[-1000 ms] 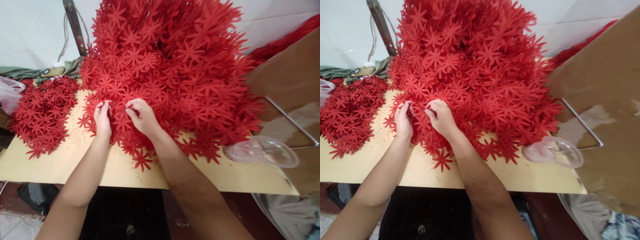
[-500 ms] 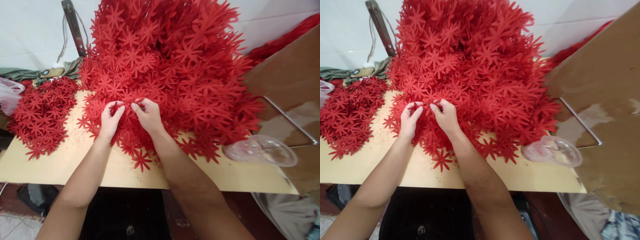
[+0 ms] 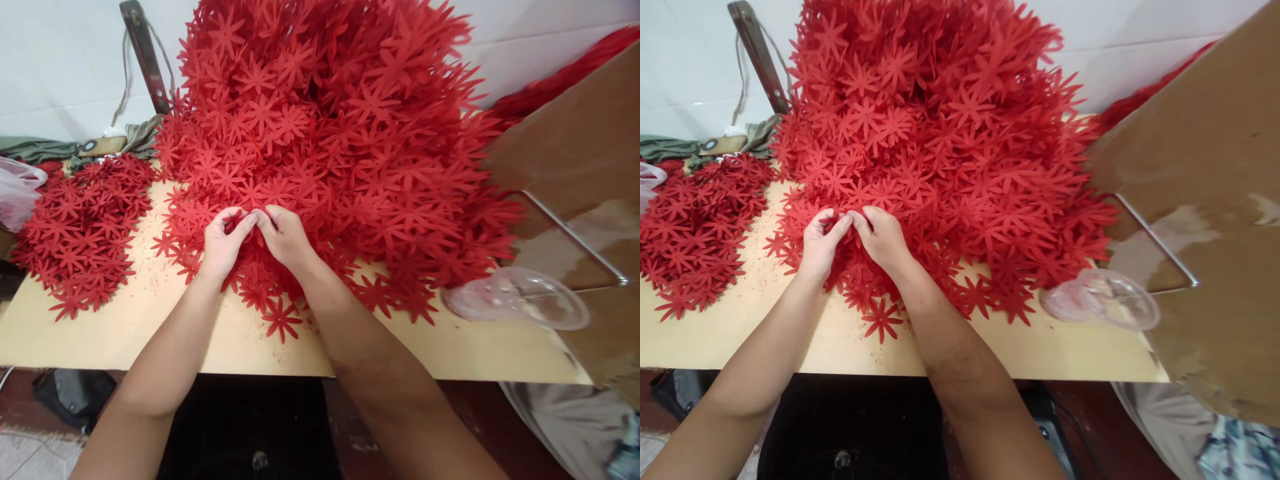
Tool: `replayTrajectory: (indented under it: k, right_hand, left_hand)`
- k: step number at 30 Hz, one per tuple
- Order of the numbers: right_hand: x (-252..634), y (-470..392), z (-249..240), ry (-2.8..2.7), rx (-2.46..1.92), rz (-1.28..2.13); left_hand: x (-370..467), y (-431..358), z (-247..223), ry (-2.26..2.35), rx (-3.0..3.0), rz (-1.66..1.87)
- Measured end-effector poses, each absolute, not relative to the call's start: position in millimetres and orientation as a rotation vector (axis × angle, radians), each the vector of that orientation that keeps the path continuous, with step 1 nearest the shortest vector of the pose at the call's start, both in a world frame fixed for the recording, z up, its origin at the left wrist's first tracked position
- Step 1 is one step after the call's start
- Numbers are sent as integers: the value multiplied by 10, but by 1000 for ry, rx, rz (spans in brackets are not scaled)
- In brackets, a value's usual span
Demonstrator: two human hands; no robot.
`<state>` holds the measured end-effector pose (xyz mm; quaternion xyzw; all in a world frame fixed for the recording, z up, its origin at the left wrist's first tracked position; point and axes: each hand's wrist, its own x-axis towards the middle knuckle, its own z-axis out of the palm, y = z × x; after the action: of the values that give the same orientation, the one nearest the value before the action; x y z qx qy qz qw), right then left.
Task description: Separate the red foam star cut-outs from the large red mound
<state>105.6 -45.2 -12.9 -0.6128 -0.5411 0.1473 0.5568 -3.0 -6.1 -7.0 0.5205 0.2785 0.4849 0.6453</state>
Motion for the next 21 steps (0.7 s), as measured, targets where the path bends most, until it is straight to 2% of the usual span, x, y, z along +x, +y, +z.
replayTrajectory:
  k: [10, 15, 21]
  right_hand:
    - [1040, -497, -60, -1256, -1214, 879]
    - [1113, -435, -87, -1005, -1180, 845]
    - [1171, -413, -62, -840, -1180, 758]
  left_hand:
    - [-66, 69, -99, 694, 895, 1272]
    - [-130, 230, -127, 810, 810, 1393]
    - [-113, 186, -127, 878, 1189, 1488]
